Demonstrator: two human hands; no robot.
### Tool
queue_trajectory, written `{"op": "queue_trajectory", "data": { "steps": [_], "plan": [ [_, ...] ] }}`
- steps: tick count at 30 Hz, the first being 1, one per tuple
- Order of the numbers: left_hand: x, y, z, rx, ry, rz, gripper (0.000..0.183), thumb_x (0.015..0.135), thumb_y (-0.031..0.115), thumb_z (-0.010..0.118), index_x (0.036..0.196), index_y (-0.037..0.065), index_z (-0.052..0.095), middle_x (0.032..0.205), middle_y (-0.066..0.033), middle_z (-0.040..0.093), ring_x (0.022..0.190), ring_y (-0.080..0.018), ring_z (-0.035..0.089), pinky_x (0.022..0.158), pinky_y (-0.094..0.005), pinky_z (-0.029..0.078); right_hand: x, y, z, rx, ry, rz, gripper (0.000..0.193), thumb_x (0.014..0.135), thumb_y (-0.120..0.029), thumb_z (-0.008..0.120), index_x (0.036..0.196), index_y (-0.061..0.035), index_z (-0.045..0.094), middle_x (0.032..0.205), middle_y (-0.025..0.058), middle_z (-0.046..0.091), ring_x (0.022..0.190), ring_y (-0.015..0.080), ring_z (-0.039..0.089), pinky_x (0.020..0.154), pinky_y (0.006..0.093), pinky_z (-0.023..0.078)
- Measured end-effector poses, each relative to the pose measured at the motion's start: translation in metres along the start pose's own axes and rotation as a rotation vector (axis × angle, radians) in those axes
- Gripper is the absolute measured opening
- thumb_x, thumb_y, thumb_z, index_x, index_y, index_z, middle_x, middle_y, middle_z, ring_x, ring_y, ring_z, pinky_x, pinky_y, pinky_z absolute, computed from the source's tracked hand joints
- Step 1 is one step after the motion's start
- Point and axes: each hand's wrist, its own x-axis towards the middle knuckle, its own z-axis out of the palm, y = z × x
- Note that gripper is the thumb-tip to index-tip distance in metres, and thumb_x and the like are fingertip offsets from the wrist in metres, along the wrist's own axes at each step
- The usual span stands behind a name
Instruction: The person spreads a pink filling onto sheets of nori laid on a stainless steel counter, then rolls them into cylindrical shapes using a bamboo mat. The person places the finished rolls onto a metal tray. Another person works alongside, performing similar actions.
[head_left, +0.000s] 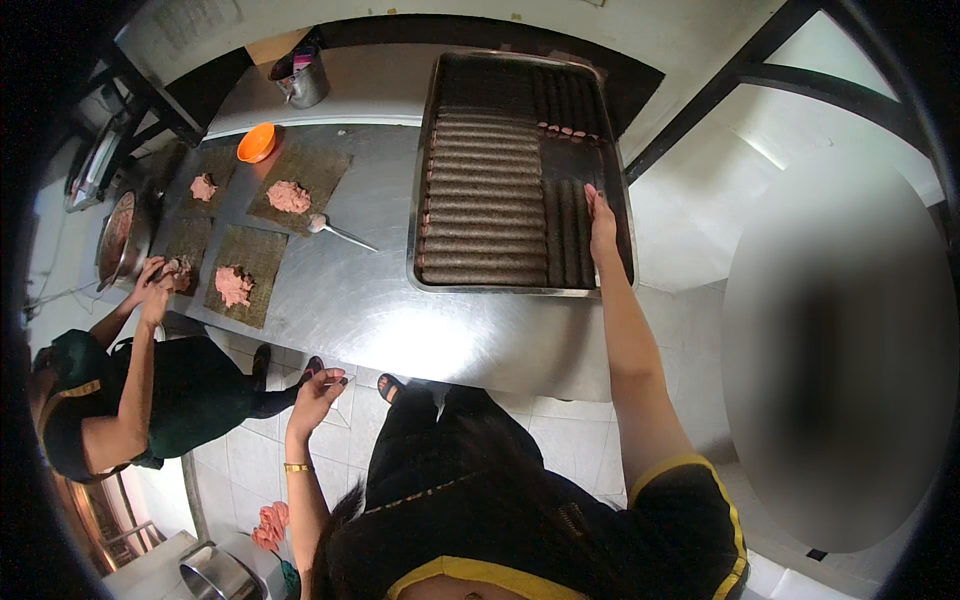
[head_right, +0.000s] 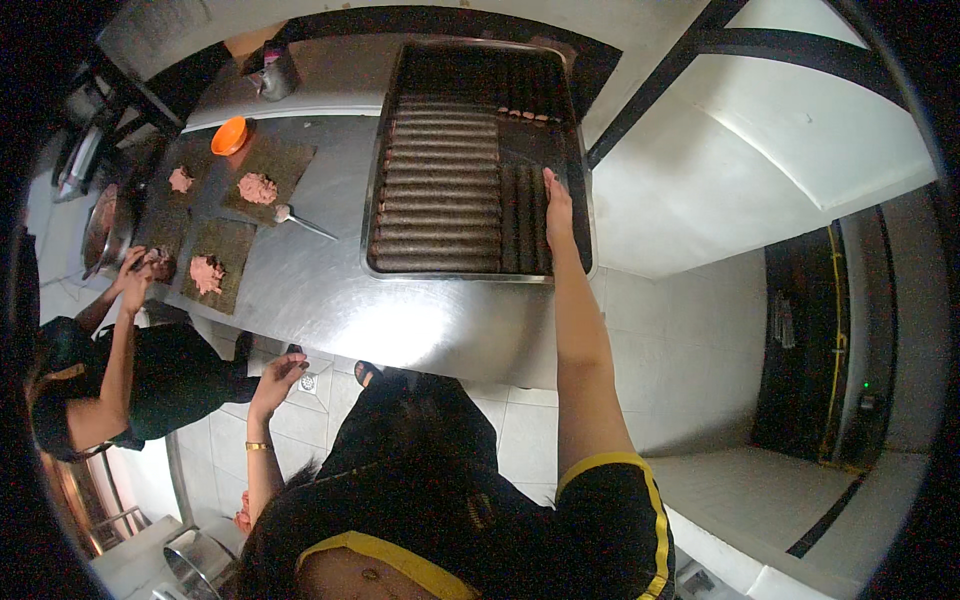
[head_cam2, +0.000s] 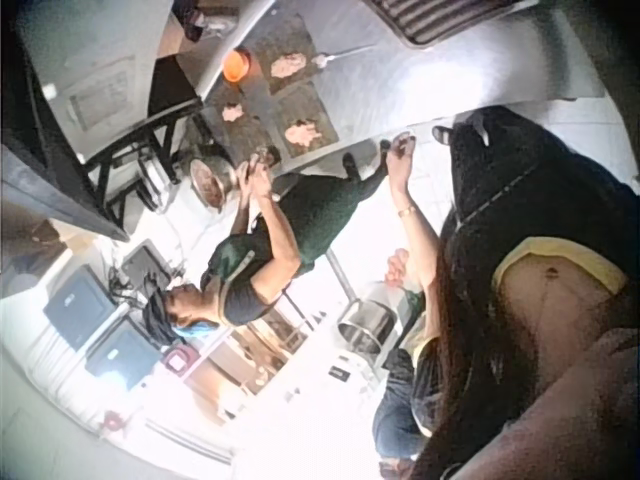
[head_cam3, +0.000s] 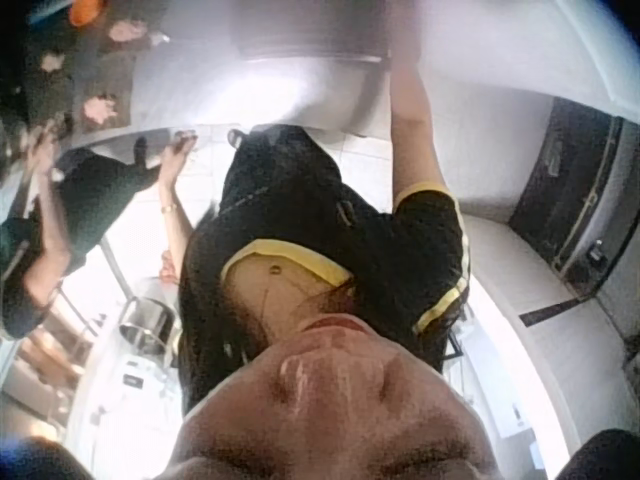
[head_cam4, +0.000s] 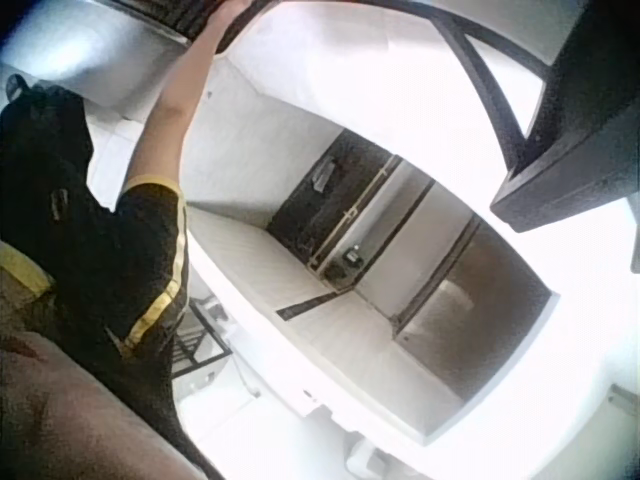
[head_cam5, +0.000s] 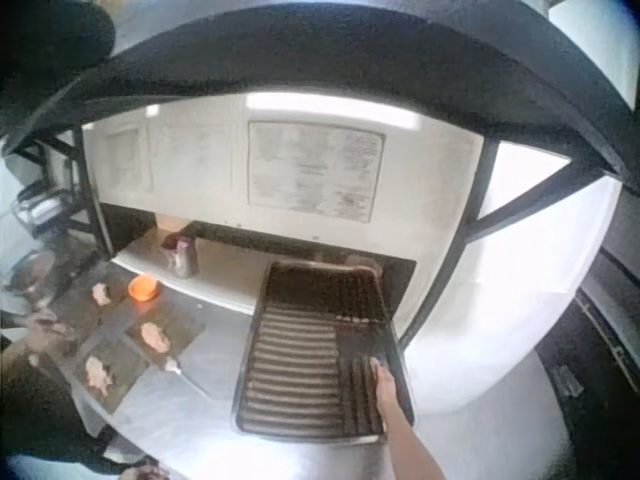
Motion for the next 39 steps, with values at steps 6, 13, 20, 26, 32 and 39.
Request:
{"op": "queue_trajectory", "data": {
  "steps": [6, 13, 20, 26, 32, 39],
  "plan": [
    [0.005, -0.004, 0.004, 0.028, 0.001, 0.040, 0.031, 0.090, 0.018, 0.066, 0.113, -0.002, 0.062, 0.100, -0.0086, 0.068, 0.094, -0.0153, 0.061, 0.083, -0.0288, 0.048, -0.021, -0.020, -0.014, -0.200, 0.048, 0.181, 0.050, 0.101, -0.037, 0.041, 0.136, -0.0009, 0.049, 0.135, 0.0105, 0.053, 0.125, 0.0194, 0.049, 0.107, 0.0307, 0.034],
    [0.013, -0.016, 0.007, 0.036, -0.001, 0.061, 0.030, 0.091, 0.020, 0.065, 0.111, -0.003, 0.062, 0.099, -0.0108, 0.068, 0.093, -0.0157, 0.062, 0.083, -0.0292, 0.049, -0.110, -0.079, 0.019, -0.729, 0.106, 0.327, 0.055, 0.097, -0.041, 0.049, 0.131, 0.0023, 0.052, 0.129, 0.0190, 0.058, 0.123, 0.0296, 0.053, 0.102, 0.0329, 0.039],
    [0.021, 0.007, 0.013, 0.171, -0.054, 0.048, 0.032, 0.090, 0.021, 0.066, 0.111, -0.003, 0.063, 0.097, -0.0122, 0.070, 0.090, -0.0170, 0.064, 0.080, -0.0294, 0.050, -0.084, -0.062, -0.009, -0.476, -0.024, 0.401, 0.064, 0.096, -0.049, 0.052, 0.138, -0.0011, 0.047, 0.134, 0.0130, 0.055, 0.127, 0.0208, 0.048, 0.106, 0.0306, 0.033],
    [0.014, 0.004, 0.005, 0.197, -0.033, 0.050, 0.032, 0.089, 0.022, 0.067, 0.111, -0.001, 0.064, 0.098, -0.0126, 0.071, 0.088, -0.0180, 0.067, 0.078, -0.0295, 0.051, -0.016, -0.038, -0.016, -0.193, 0.053, 0.163, 0.068, 0.096, -0.049, 0.050, 0.142, 0.0006, 0.039, 0.146, 0.0140, 0.042, 0.135, 0.0214, 0.037, 0.110, 0.0340, 0.029],
    [-0.005, -0.002, -0.014, 0.202, 0.086, 0.059, 0.028, 0.090, 0.019, 0.065, 0.108, -0.003, 0.066, 0.094, -0.0101, 0.071, 0.084, -0.0133, 0.066, 0.077, -0.0283, 0.052, -0.009, -0.039, 0.037, -0.171, 0.052, 0.135, 0.053, 0.098, -0.039, 0.049, 0.133, 0.0014, 0.052, 0.135, 0.0090, 0.053, 0.120, 0.0175, 0.049, 0.104, 0.0314, 0.033],
    [0.049, 0.023, -0.039, -0.124, 0.262, 0.122, 0.025, 0.090, 0.015, 0.062, 0.108, -0.002, 0.066, 0.087, -0.0036, 0.068, 0.077, -0.0094, 0.059, 0.071, -0.0262, 0.048, -0.044, -0.072, 0.129, -0.577, 0.242, -0.564, 0.029, 0.098, -0.012, 0.050, 0.122, 0.0011, 0.058, 0.117, 0.0170, 0.062, 0.108, 0.0277, 0.061, 0.093, 0.0374, 0.048]
  ]
}}
